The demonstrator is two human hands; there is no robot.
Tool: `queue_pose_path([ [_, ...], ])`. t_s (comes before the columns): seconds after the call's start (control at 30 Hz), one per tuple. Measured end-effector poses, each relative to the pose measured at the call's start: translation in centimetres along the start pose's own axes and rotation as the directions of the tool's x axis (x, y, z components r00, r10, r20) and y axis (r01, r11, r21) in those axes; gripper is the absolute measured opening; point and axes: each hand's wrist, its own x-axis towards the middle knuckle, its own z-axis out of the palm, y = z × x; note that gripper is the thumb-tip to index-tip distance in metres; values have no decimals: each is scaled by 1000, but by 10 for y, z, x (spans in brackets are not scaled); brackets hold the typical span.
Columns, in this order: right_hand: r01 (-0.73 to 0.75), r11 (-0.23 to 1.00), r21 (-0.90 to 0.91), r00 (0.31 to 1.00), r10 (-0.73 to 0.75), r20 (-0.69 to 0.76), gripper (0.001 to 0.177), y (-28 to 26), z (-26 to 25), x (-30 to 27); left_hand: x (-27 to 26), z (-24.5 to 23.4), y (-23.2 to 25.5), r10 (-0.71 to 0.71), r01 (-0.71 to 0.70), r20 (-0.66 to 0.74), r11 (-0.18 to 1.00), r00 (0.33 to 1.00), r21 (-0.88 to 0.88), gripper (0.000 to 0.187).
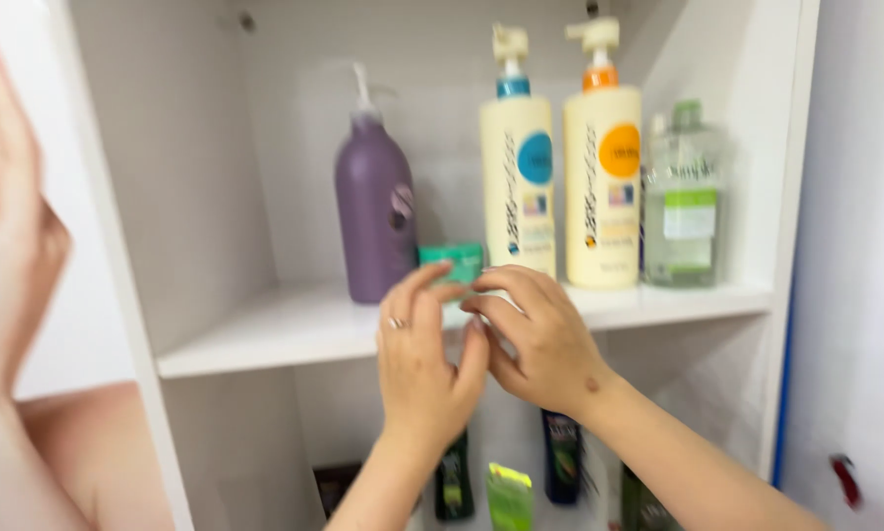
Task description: Organizing various hair and skin care products on a shelf.
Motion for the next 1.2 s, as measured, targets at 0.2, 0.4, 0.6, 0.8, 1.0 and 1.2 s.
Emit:
queue_pose_path([
  [0.2,-437,850,295,899,404,168,50,45,102,78,93,6,-81,-343,343,-45,908,938,240,75],
  [0.4,-682,720,125,719,629,295,74,93,179,96,88,27,-171,-672,650,121,738,730,178,114],
  [0.6,-684,609,402,724,633,273,71,79,165,91,86,27,-166,-701,691,321,704,637,163,147],
  [0.8,-609,705,364,790,581,196,58,52,145,90,92,2,-116,-639,530,230,751,734,395,138],
  [1.0,-378,730,570,878,478,-30,59,16,102,84,74,-40,-83,-296,258,130,933,946,250,128],
  [1.2,-86,467,880,966,256,-41,100,-17,96,23,29,-106,-54,195,-195,38,981,980,-5,129],
])
